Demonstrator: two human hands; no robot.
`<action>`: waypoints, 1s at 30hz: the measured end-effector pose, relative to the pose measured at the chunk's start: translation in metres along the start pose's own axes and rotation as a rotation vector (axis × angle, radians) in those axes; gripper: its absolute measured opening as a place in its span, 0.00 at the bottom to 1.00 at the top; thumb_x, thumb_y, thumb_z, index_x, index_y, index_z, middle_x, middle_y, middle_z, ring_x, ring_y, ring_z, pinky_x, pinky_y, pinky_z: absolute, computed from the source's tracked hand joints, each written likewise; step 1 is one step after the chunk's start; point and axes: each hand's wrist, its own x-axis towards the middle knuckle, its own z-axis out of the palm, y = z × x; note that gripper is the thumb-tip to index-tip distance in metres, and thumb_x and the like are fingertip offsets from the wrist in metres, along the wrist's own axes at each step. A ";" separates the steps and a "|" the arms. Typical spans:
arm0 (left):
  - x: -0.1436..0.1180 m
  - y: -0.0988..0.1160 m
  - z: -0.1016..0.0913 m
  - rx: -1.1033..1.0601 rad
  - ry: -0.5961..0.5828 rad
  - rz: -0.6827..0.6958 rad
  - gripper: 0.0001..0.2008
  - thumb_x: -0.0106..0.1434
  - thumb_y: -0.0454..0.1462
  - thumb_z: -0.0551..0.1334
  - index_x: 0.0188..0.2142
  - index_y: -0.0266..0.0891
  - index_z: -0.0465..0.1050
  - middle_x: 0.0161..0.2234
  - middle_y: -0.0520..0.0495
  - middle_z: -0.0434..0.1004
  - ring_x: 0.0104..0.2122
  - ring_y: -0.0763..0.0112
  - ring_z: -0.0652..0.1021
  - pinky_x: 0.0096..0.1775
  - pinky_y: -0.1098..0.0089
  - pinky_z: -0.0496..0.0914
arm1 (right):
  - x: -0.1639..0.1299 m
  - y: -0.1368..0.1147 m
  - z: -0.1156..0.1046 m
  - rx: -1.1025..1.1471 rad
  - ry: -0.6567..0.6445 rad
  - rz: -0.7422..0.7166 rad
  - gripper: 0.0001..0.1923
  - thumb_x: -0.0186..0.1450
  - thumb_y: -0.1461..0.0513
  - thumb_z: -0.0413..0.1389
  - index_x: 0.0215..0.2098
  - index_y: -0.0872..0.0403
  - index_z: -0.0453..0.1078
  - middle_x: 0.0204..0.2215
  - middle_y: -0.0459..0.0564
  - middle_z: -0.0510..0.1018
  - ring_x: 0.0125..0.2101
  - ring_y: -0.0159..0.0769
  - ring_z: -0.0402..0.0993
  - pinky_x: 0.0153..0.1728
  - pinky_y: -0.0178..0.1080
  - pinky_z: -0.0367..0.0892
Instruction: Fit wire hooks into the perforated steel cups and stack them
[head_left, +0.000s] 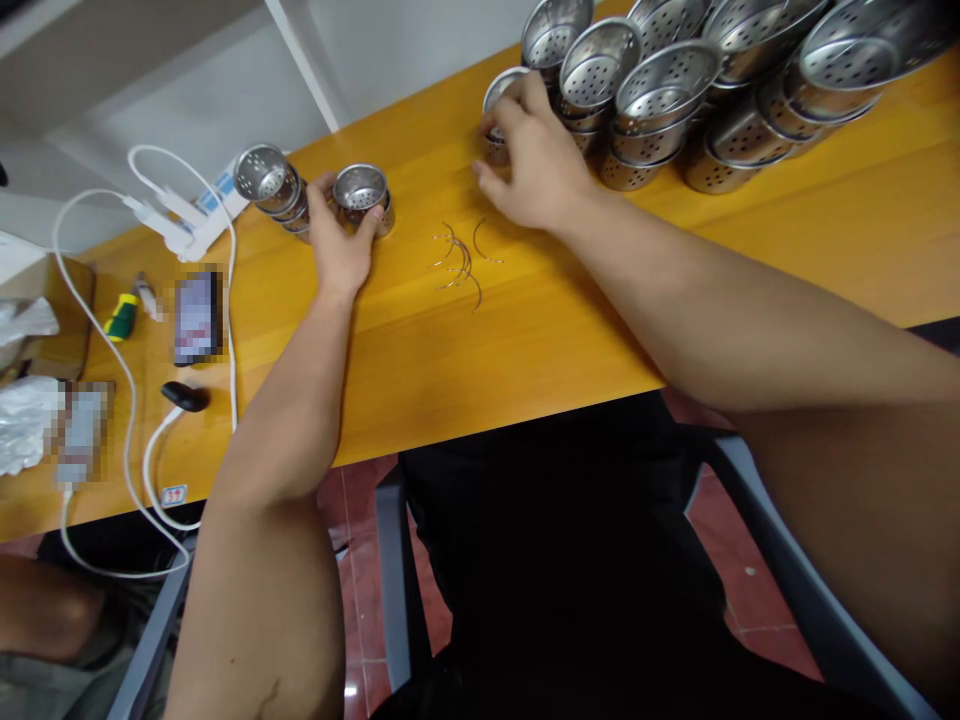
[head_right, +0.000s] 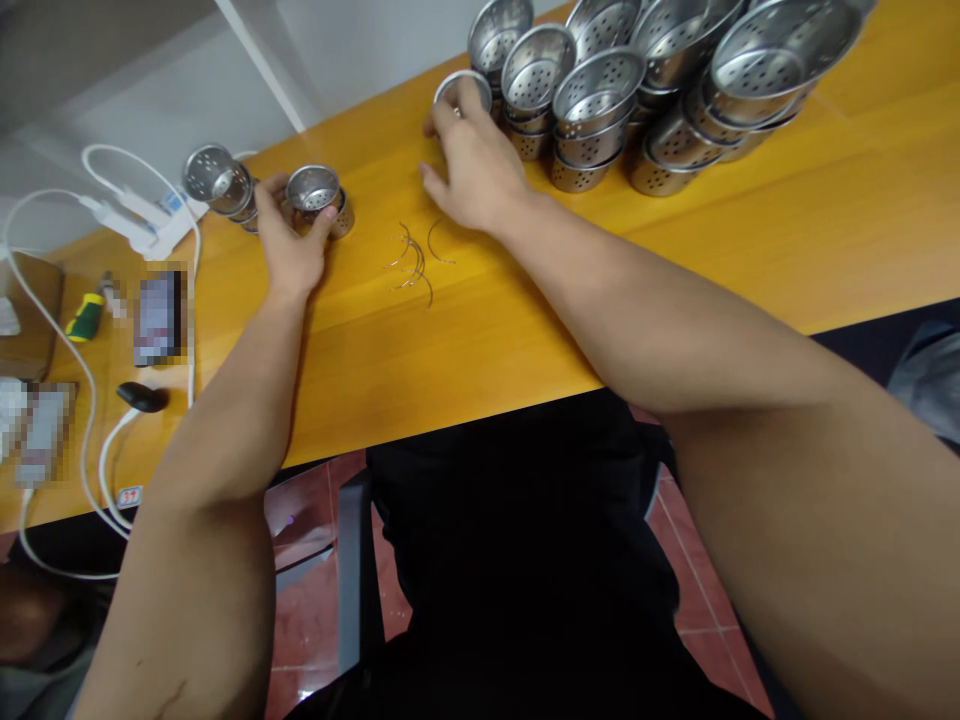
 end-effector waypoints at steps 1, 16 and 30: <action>-0.001 0.002 -0.001 -0.004 -0.034 -0.018 0.64 0.58 0.94 0.35 0.68 0.49 0.55 0.70 0.46 0.71 0.83 0.56 0.55 0.84 0.40 0.49 | 0.001 0.008 0.003 -0.016 0.016 0.038 0.29 0.76 0.55 0.70 0.72 0.52 0.78 0.79 0.70 0.72 0.60 0.61 0.79 0.65 0.58 0.73; -0.004 0.009 -0.001 -0.142 0.229 0.468 0.44 0.82 0.74 0.63 0.83 0.62 0.55 0.90 0.46 0.58 0.94 0.57 0.36 0.92 0.37 0.33 | 0.024 0.049 0.033 0.013 0.107 0.054 0.18 0.77 0.41 0.68 0.50 0.43 0.87 0.62 0.60 0.85 0.47 0.56 0.73 0.56 0.56 0.73; -0.016 0.022 0.026 -0.358 0.099 0.428 0.45 0.72 0.79 0.72 0.70 0.54 0.76 0.62 0.40 0.85 0.66 0.39 0.87 0.74 0.41 0.78 | -0.026 -0.069 0.032 0.622 -0.180 -0.321 0.15 0.86 0.48 0.69 0.52 0.50 0.80 0.52 0.53 0.83 0.43 0.44 0.85 0.46 0.45 0.85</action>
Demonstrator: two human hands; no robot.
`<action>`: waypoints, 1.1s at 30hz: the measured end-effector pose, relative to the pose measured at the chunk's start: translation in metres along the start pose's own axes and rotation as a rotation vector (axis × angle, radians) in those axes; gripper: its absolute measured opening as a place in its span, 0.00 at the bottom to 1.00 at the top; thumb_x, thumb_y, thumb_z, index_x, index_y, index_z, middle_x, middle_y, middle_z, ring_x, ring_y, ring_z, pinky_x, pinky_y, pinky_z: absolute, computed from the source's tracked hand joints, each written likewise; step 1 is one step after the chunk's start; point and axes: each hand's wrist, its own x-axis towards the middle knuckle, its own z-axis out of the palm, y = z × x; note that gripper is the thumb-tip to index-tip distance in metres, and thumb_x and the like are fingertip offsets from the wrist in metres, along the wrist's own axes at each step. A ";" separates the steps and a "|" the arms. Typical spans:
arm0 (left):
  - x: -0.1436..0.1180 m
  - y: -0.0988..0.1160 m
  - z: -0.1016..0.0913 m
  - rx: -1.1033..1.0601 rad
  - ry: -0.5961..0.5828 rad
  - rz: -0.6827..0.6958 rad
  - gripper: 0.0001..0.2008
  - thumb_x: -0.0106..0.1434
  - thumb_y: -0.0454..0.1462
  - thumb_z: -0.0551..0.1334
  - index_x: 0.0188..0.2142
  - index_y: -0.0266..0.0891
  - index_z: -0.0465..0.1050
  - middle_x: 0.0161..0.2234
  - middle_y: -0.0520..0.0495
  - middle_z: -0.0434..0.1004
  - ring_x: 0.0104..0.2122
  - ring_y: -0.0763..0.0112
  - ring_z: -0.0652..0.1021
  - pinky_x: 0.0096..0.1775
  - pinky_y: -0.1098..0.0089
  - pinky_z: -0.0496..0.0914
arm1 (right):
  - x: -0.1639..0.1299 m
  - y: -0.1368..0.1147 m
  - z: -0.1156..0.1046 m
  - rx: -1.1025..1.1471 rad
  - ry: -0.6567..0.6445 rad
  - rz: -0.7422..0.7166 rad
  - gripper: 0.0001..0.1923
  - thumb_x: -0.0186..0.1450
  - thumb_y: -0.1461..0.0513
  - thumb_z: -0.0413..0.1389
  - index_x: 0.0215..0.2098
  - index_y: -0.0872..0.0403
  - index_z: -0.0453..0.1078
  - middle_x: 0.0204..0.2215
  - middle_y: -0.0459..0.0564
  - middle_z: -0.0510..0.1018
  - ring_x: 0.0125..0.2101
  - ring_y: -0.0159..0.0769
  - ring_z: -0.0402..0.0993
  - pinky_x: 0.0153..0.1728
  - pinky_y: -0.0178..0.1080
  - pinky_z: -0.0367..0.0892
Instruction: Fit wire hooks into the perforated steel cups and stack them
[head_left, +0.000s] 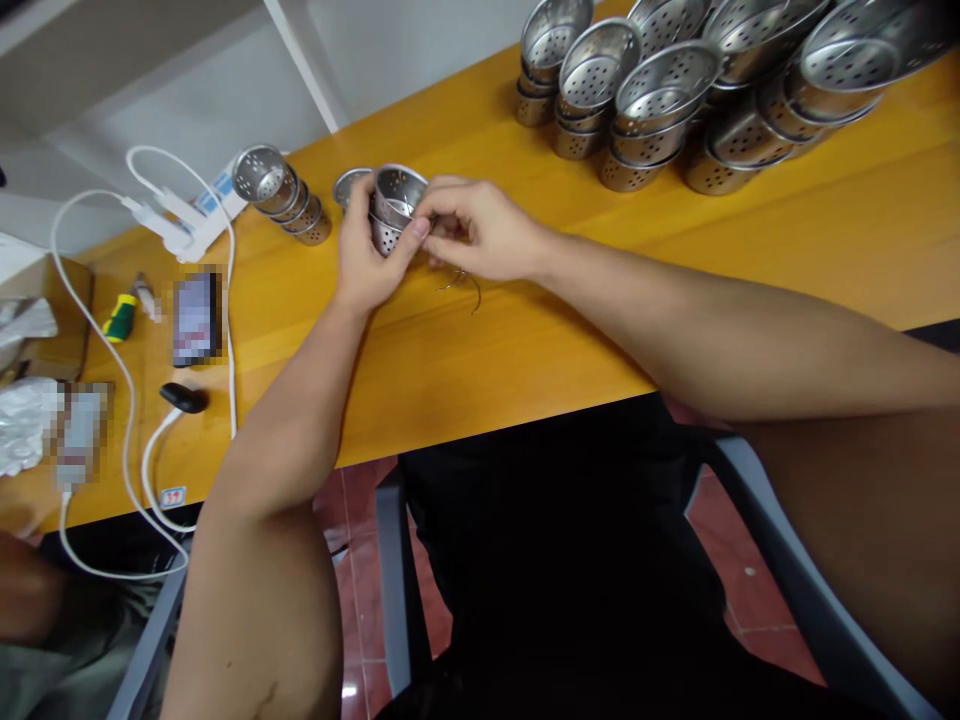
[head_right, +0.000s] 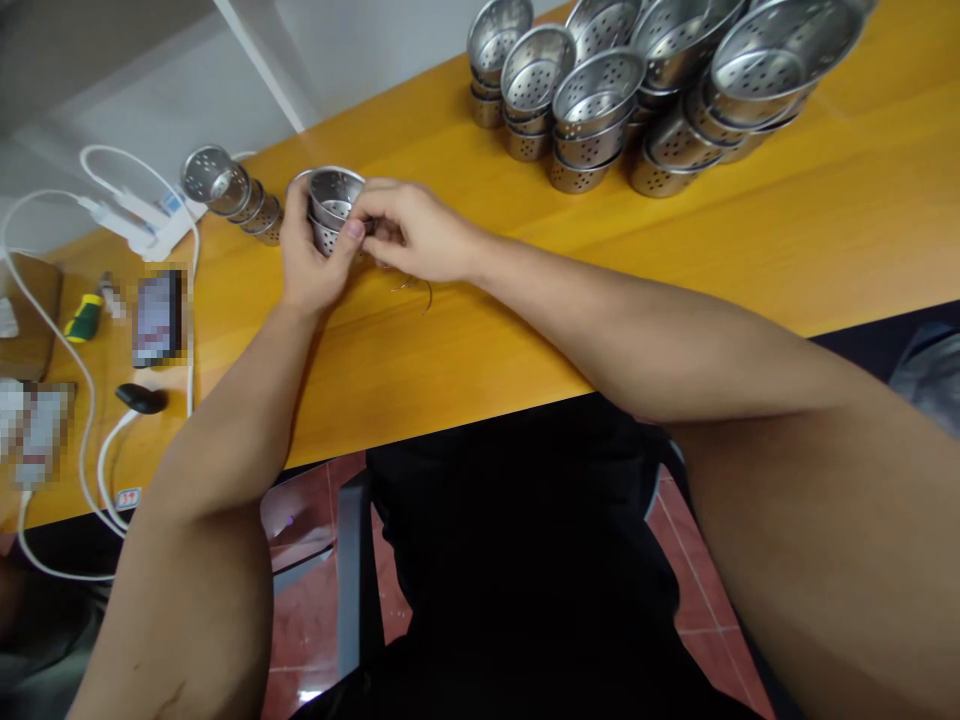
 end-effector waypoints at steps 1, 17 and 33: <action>0.000 0.001 0.000 -0.004 -0.007 -0.032 0.43 0.72 0.78 0.73 0.66 0.52 0.79 0.58 0.41 0.86 0.61 0.41 0.88 0.71 0.43 0.80 | 0.000 0.003 -0.003 0.046 -0.036 -0.005 0.15 0.85 0.48 0.69 0.52 0.51 0.80 0.51 0.52 0.83 0.40 0.40 0.83 0.42 0.43 0.84; -0.009 -0.010 0.007 -0.343 -0.139 -0.283 0.36 0.67 0.74 0.82 0.51 0.49 0.89 0.42 0.48 0.86 0.41 0.54 0.88 0.47 0.54 0.83 | 0.001 -0.002 -0.030 0.262 -0.307 0.321 0.08 0.82 0.66 0.69 0.50 0.48 0.76 0.27 0.40 0.82 0.28 0.40 0.81 0.31 0.40 0.75; -0.005 -0.001 0.003 -0.365 -0.159 -0.316 0.38 0.60 0.76 0.83 0.47 0.51 0.84 0.41 0.48 0.83 0.43 0.52 0.86 0.49 0.53 0.80 | 0.011 0.014 -0.041 0.101 -0.176 0.166 0.33 0.69 0.29 0.78 0.37 0.44 0.77 0.35 0.47 0.82 0.41 0.44 0.75 0.49 0.50 0.77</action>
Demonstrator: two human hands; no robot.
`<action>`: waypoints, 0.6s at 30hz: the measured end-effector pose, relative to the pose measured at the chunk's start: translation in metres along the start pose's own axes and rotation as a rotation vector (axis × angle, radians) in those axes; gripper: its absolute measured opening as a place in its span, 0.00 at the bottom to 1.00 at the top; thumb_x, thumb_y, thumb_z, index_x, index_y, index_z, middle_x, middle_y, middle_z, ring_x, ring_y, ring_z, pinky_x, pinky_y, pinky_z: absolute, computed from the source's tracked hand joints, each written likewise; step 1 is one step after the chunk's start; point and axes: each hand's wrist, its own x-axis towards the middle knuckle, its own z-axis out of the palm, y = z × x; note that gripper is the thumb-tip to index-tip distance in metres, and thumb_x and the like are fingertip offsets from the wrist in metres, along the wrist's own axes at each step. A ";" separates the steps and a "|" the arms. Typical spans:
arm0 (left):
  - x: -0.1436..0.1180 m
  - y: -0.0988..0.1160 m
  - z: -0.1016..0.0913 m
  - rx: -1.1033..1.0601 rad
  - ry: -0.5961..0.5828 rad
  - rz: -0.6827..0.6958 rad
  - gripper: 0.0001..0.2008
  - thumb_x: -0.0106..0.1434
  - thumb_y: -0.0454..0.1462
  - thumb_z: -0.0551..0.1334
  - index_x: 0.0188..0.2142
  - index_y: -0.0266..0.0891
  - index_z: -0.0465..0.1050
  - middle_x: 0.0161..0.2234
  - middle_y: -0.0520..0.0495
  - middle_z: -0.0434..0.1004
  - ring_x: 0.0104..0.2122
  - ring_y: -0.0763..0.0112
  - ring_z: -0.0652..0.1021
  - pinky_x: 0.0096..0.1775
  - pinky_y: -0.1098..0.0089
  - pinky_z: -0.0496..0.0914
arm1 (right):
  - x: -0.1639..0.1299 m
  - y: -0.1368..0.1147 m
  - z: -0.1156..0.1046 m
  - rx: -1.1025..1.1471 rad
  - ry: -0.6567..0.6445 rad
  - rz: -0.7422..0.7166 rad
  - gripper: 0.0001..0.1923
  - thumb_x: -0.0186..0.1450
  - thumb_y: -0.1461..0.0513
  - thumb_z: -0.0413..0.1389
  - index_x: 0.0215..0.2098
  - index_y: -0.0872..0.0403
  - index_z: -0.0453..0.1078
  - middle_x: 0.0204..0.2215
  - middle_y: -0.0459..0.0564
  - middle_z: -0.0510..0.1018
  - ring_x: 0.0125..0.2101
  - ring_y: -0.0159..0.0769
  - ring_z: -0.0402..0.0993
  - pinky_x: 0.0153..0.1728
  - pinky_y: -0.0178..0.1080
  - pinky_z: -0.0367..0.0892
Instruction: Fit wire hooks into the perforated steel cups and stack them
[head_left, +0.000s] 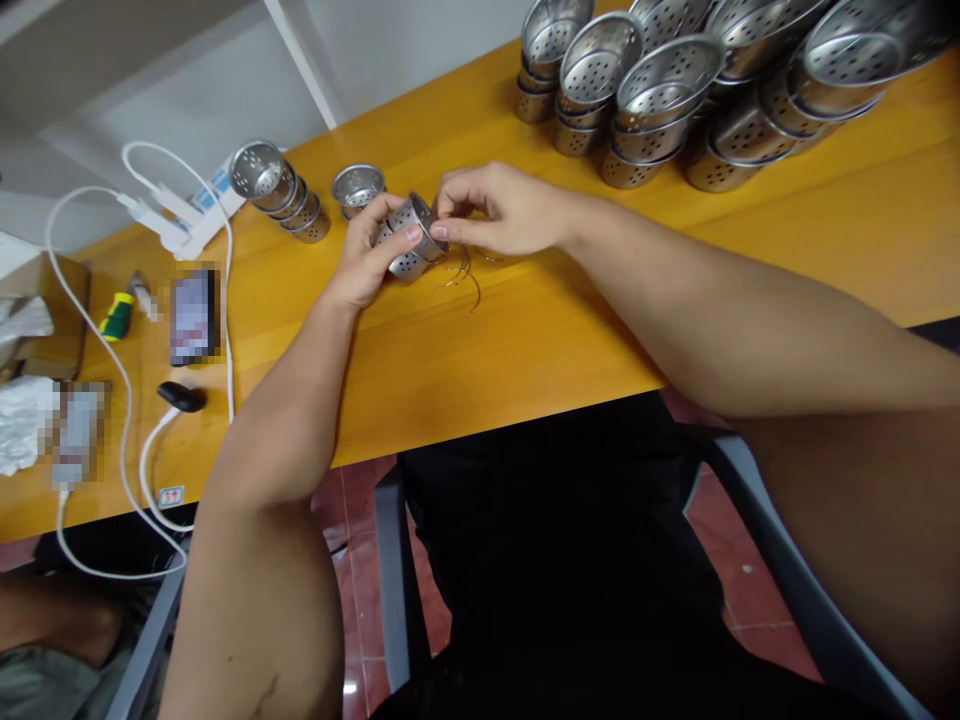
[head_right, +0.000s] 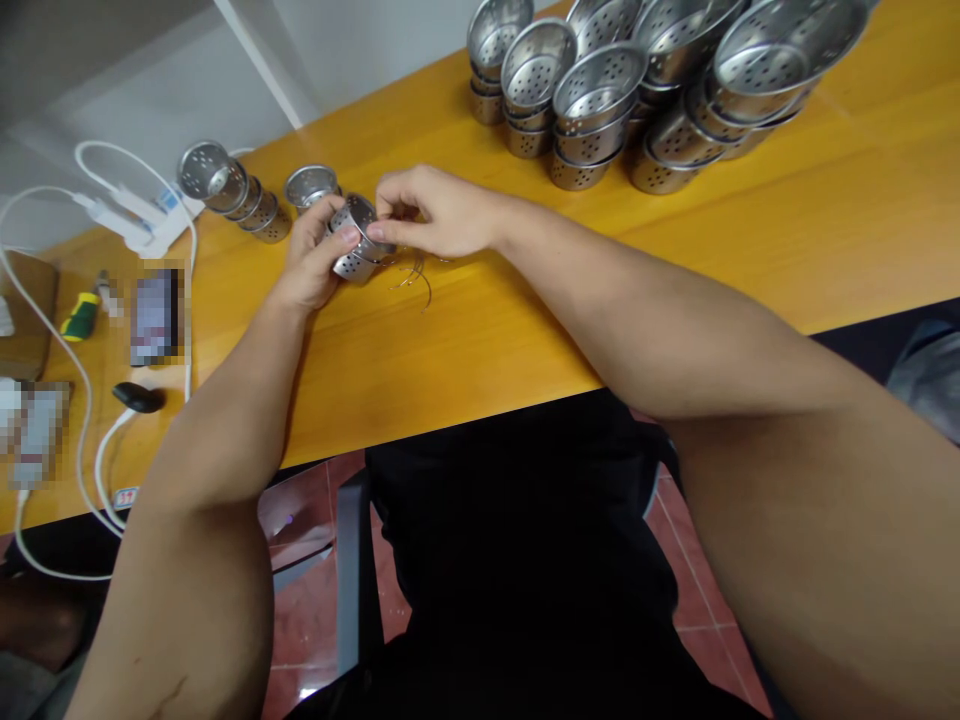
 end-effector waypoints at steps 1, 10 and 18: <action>0.001 -0.001 0.000 -0.011 0.003 -0.006 0.38 0.59 0.76 0.83 0.47 0.51 0.85 0.41 0.48 0.83 0.42 0.52 0.85 0.48 0.53 0.80 | 0.001 0.002 0.001 0.010 0.003 -0.014 0.34 0.68 0.28 0.78 0.37 0.44 0.77 0.34 0.48 0.81 0.40 0.44 0.75 0.48 0.51 0.76; 0.002 -0.001 -0.001 -0.034 0.013 0.001 0.40 0.56 0.78 0.82 0.45 0.51 0.85 0.39 0.49 0.84 0.41 0.52 0.88 0.47 0.51 0.84 | 0.007 0.009 0.004 0.108 0.038 -0.004 0.43 0.67 0.19 0.75 0.38 0.45 0.74 0.31 0.46 0.81 0.36 0.41 0.73 0.41 0.47 0.71; 0.008 -0.027 -0.006 -0.040 0.153 -0.020 0.47 0.53 0.80 0.83 0.54 0.51 0.86 0.50 0.43 0.90 0.51 0.43 0.92 0.60 0.40 0.88 | 0.004 -0.006 -0.004 0.271 0.067 0.003 0.46 0.72 0.17 0.68 0.36 0.47 0.69 0.30 0.45 0.79 0.28 0.36 0.70 0.33 0.44 0.69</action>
